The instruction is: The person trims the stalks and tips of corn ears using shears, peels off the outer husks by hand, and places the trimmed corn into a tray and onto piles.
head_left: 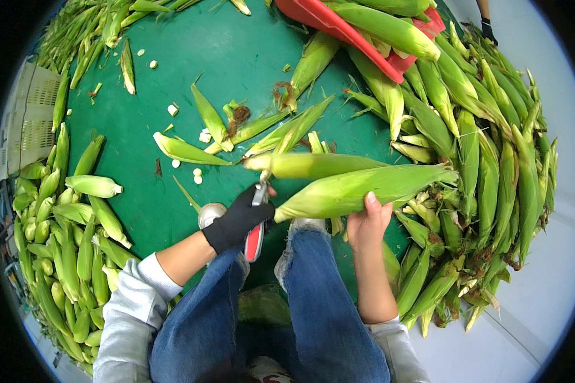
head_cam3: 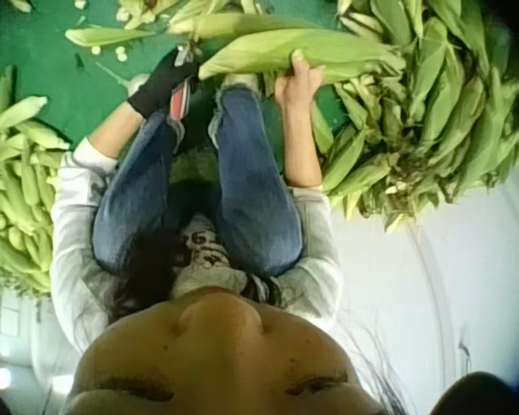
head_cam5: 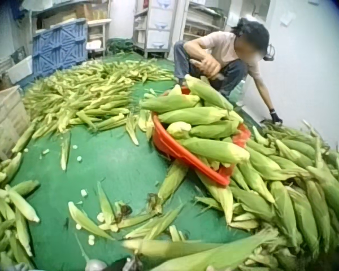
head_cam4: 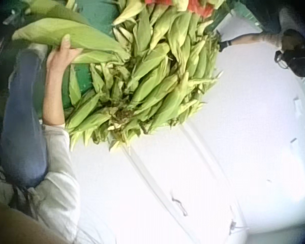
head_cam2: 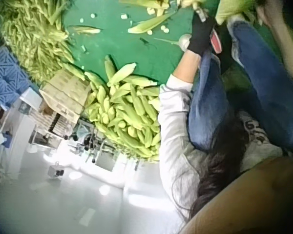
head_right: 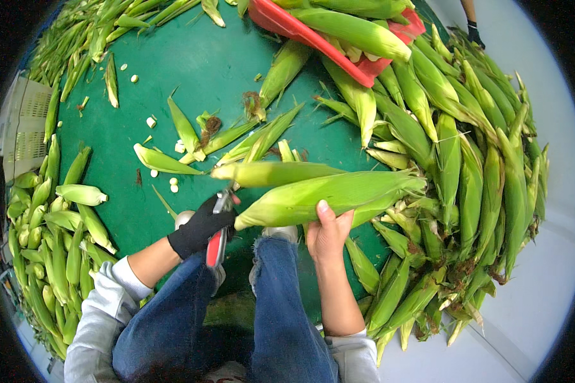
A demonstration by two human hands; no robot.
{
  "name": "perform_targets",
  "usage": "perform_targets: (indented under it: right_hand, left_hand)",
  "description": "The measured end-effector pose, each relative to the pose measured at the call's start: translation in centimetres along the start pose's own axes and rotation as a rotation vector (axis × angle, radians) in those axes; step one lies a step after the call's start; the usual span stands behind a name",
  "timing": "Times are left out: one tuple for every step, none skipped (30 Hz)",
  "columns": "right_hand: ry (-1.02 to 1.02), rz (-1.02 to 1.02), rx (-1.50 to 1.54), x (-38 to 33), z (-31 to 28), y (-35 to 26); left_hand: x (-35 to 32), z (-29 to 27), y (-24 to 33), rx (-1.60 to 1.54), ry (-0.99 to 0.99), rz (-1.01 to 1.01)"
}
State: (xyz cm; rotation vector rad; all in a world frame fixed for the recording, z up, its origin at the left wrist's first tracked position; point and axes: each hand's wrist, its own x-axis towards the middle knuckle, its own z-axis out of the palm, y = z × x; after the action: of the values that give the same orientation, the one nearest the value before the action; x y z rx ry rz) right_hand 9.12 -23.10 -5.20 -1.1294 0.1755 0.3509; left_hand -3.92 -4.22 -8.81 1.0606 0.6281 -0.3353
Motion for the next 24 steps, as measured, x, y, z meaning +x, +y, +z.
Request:
perform_targets:
  right_hand:
    - [-0.045, 0.014, 0.021, -0.5, 0.7, -0.2]
    - [-0.073, -0.018, 0.019, -0.2, 1.7, -0.8]
    - [-0.072, -0.027, 0.012, 0.2, 1.3, -0.9]
    - [-0.052, 0.065, 0.058, 0.7, 0.4, -0.9]
    - [-0.032, 0.156, 0.105, 1.2, -0.2, -1.0]
    - [-0.056, 0.144, 0.124, 1.6, -0.5, -1.0]
    - [-0.058, 0.149, 0.125, 1.8, -0.3, -0.8]
    - [-0.074, 0.172, 0.237, 1.9, 0.3, -0.9]
    - [-0.09, 0.194, 0.348, 1.9, 1.0, -0.9]
    - [-0.095, 0.167, 0.317, 1.8, 2.6, -0.8]
    - [-0.092, 0.168, 0.315, 2.2, 2.9, -0.4]
    - [-0.049, 0.252, 0.34, 2.6, 3.3, -0.3]
    - [-0.007, 0.336, 0.365, 2.7, 3.4, -0.3]
    - [-0.003, 0.336, 0.364, 2.6, 3.4, -0.1]
    - [-0.095, 0.33, 0.441, 2.6, 3.3, -0.2]
    - [-0.187, 0.324, 0.518, 2.6, 3.1, -0.3]
    - [-0.28, 0.317, 0.594, 2.6, 2.9, -0.2]
    - [-0.39, 0.28, 0.672, 2.9, 2.7, 0.0]
    - [-0.389, 0.28, 0.669, 2.9, 2.5, -0.1]
    - [-0.355, 0.295, 0.569, 2.9, 2.5, -0.4]
    - [-0.323, 0.31, 0.476, 2.9, 2.7, -0.4]
    - [-0.29, 0.324, 0.383, 2.8, 2.8, -0.4]
    - [-0.289, 0.323, 0.385, 2.6, 3.0, -0.2]
    - [-0.184, 0.291, 0.294, 2.2, 3.2, 0.2]
  left_hand:
    - [0.4, -1.0, -0.6, -0.131, 0.057, 0.005]
    - [1.0, -2.6, -0.9, -0.235, 0.113, -0.06]
    - [1.8, -4.1, -0.8, -0.344, 0.149, -0.121]
    - [1.3, -5.2, 0.5, -0.308, 0.03, -0.145]
    - [1.3, -5.3, 0.6, -0.381, -0.011, -0.142]
    - [0.8, -4.2, 1.4, -0.273, -0.054, -0.144]
    - [0.2, -2.8, 2.9, -0.16, -0.092, -0.143]
    - [-0.2, -1.4, 3.8, -0.04, -0.149, -0.121]
    - [-0.2, -0.3, 4.3, 0.046, -0.238, -0.113]
    - [-0.1, 0.4, 3.7, 0.148, -0.249, -0.059]
    - [-0.2, 1.0, 3.0, 0.251, -0.261, -0.005]
    - [-0.4, 1.5, 2.9, 0.467, -0.253, 0.231]
    - [-1.0, 1.9, 2.9, 0.548, -0.232, 0.225]
    - [-1.6, 2.4, 2.9, 0.559, -0.235, 0.224]
    - [-2.1, 3.1, 3.1, 0.567, -0.238, 0.229]
    - [-2.6, 3.6, 3.2, 0.618, -0.225, 0.186]
    - [-2.8, 3.8, 3.2, 0.615, -0.228, 0.188]
    - [-3.1, 4.0, 3.2, 0.63, -0.186, 0.22]
    - [-3.2, 4.2, 3.2, 0.644, -0.145, 0.252]
    - [-3.0, 4.1, 3.0, 0.64, -0.148, 0.253]
    - [-2.7, 3.5, 2.8, 0.783, -0.068, 0.431]
    - [-2.4, 3.0, 2.8, 0.922, 0.014, 0.611]
    - [-2.3, 2.8, 3.0, 0.924, 0.012, 0.611]
    - [-2.3, 2.7, 3.5, 0.977, 0.042, 0.627]
